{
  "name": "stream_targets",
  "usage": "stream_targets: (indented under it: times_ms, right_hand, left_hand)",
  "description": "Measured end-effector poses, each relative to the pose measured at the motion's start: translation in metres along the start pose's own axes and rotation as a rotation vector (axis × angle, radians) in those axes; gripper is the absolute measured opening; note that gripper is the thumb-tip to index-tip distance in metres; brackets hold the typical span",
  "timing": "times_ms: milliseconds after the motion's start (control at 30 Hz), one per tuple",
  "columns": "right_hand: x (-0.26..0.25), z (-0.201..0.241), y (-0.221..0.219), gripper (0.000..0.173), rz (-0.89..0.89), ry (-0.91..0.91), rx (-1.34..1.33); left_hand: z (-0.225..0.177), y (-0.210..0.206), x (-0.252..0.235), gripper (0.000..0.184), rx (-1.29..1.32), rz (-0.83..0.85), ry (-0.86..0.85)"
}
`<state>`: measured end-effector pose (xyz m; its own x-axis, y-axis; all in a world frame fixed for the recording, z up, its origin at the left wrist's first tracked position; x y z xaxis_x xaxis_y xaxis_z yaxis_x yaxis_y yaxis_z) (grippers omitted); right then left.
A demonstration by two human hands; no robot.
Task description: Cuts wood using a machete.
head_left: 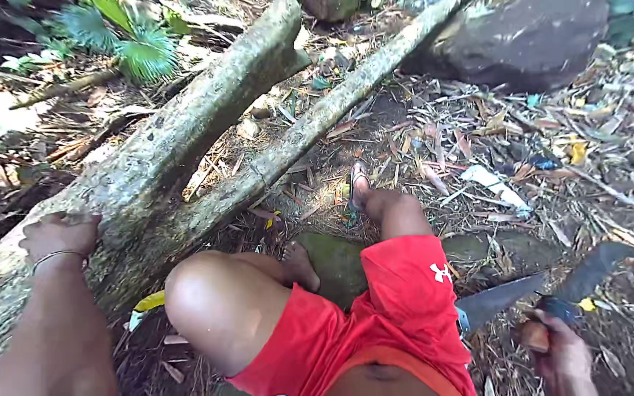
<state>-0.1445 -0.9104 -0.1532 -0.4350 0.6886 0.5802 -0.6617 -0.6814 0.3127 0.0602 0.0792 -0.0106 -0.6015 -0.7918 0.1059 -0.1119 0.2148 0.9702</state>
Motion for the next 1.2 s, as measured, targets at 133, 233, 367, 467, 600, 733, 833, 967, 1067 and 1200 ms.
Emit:
stream_targets:
  times_ms: [133,233,367,467,600,733,833,967,1067,1200]
  right_hand:
    - [0.058,0.065,-0.096,0.014,0.104,0.284,0.004]
    - [0.087,0.12,-0.158,0.03,0.214,0.604,0.119]
    - [0.125,0.175,-0.269,0.061,0.361,0.865,0.146]
    - [0.14,0.161,-0.373,0.039,0.592,0.739,0.139]
    - [0.157,0.03,-0.451,0.034,0.78,0.481,0.474]
    - [0.157,-0.098,-0.443,0.032,0.863,0.028,0.983]
    - [0.172,-0.084,-0.431,0.035,0.853,0.029,0.84]
    - [0.186,0.013,-0.416,0.028,0.839,0.307,0.486]
    - [0.201,0.117,-0.412,0.027,0.783,0.703,0.192]
    - [0.211,0.205,-0.421,0.017,0.756,0.909,-0.204]
  left_hand:
    - [0.008,0.002,-0.024,0.075,0.024,-0.077,0.001]
    - [0.013,0.004,-0.043,0.075,0.03,-0.106,-0.001]
    - [0.005,0.001,-0.037,0.078,0.006,-0.205,0.029]
    - [0.006,-0.002,-0.038,0.088,-0.005,-0.31,0.032]
    - [0.003,0.01,-0.027,0.091,0.033,-0.354,0.013]
    - [-0.006,0.015,-0.02,0.089,0.025,-0.363,-0.005]
    - [-0.009,0.02,-0.019,0.088,-0.002,-0.373,0.005]
    - [-0.007,0.016,-0.02,0.088,0.031,-0.381,-0.015]
    - [-0.004,0.012,-0.024,0.09,0.059,-0.376,-0.015]
    - [-0.005,0.011,-0.023,0.091,0.071,-0.35,0.0]
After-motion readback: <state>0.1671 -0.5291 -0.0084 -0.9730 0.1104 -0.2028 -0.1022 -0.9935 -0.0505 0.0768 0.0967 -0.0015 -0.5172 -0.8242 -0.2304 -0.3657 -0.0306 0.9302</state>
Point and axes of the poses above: each hand's wrist, its own x-axis away from the middle knuckle, its own y-axis out of the back of the hand, z = x × y, the point moved 10 cm from there along -x, towards the middle knuckle, and after that the axes turned 5 degrees about x, right-handed, at the moved point
